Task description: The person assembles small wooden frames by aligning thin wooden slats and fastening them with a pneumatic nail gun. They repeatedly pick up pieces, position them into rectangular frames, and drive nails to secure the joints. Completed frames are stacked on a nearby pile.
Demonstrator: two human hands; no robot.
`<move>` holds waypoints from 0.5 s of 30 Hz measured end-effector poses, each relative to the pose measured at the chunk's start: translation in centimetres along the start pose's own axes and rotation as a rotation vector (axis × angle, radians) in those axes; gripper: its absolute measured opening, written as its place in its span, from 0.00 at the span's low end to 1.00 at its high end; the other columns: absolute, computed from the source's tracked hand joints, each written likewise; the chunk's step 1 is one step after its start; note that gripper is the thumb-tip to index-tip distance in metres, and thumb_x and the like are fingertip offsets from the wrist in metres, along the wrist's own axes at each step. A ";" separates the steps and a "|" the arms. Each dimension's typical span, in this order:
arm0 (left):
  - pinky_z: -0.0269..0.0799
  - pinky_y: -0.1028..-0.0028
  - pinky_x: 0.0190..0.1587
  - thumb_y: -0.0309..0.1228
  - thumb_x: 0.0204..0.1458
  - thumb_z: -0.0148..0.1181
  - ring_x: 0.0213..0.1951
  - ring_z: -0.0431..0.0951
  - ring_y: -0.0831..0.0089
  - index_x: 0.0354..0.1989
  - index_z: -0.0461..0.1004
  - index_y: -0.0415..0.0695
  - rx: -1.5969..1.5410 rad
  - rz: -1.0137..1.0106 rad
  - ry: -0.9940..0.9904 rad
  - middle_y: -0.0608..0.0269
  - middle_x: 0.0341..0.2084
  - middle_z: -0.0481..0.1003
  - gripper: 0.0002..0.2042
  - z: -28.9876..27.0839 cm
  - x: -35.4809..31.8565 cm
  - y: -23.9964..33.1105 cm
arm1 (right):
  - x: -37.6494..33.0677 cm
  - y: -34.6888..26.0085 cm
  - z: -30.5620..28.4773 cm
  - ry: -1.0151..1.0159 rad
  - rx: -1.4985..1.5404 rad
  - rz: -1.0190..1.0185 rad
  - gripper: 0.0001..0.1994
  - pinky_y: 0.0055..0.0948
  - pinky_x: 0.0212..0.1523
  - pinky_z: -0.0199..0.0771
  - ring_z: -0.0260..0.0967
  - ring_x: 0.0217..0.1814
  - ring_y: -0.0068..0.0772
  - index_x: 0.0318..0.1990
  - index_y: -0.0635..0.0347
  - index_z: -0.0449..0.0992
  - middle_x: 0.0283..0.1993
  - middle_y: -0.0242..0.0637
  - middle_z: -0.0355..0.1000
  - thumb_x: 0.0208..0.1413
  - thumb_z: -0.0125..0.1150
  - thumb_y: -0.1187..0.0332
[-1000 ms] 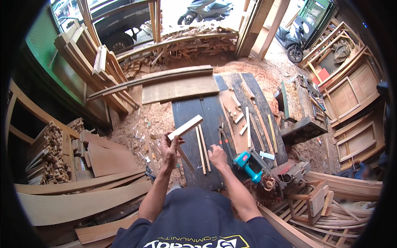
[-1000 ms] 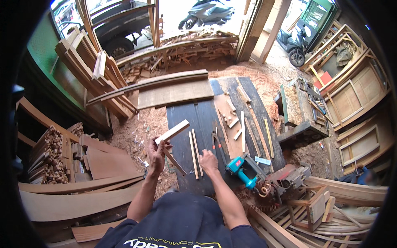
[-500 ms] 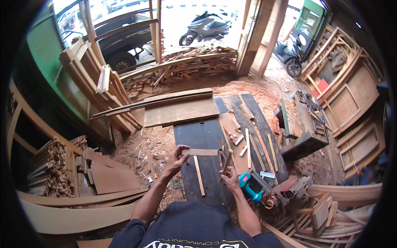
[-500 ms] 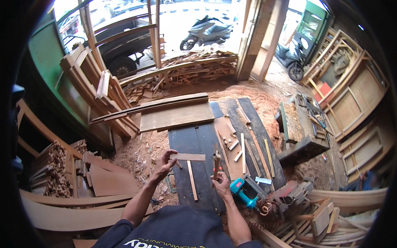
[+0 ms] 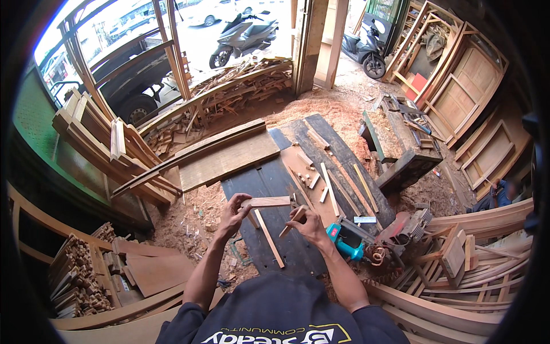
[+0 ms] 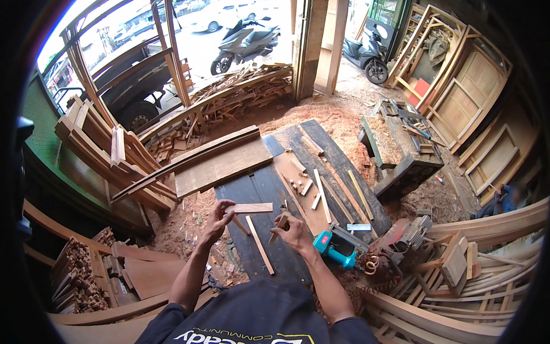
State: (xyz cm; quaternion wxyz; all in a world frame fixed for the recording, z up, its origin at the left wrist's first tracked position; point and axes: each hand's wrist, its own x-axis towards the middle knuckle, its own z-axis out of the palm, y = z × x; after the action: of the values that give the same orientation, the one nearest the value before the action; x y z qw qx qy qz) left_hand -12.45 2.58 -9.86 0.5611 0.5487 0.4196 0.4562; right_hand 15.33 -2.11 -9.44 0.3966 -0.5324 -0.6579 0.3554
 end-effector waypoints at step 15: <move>0.69 0.70 0.54 0.33 0.60 0.63 0.51 0.74 0.72 0.53 0.70 0.41 0.152 -0.034 -0.100 0.63 0.46 0.74 0.16 -1.2 1.1 0.4 | 1.3 -2.0 1.0 -0.033 -0.064 0.035 0.10 0.33 0.41 0.80 0.83 0.42 0.40 0.41 0.70 0.79 0.38 0.49 0.81 0.57 0.66 0.71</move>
State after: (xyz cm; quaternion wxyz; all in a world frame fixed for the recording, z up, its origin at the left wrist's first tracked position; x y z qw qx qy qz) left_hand -13.37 3.95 -9.47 0.5459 0.6045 0.4337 0.3854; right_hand 13.47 -1.29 -7.86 0.3622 -0.5502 -0.6662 0.3497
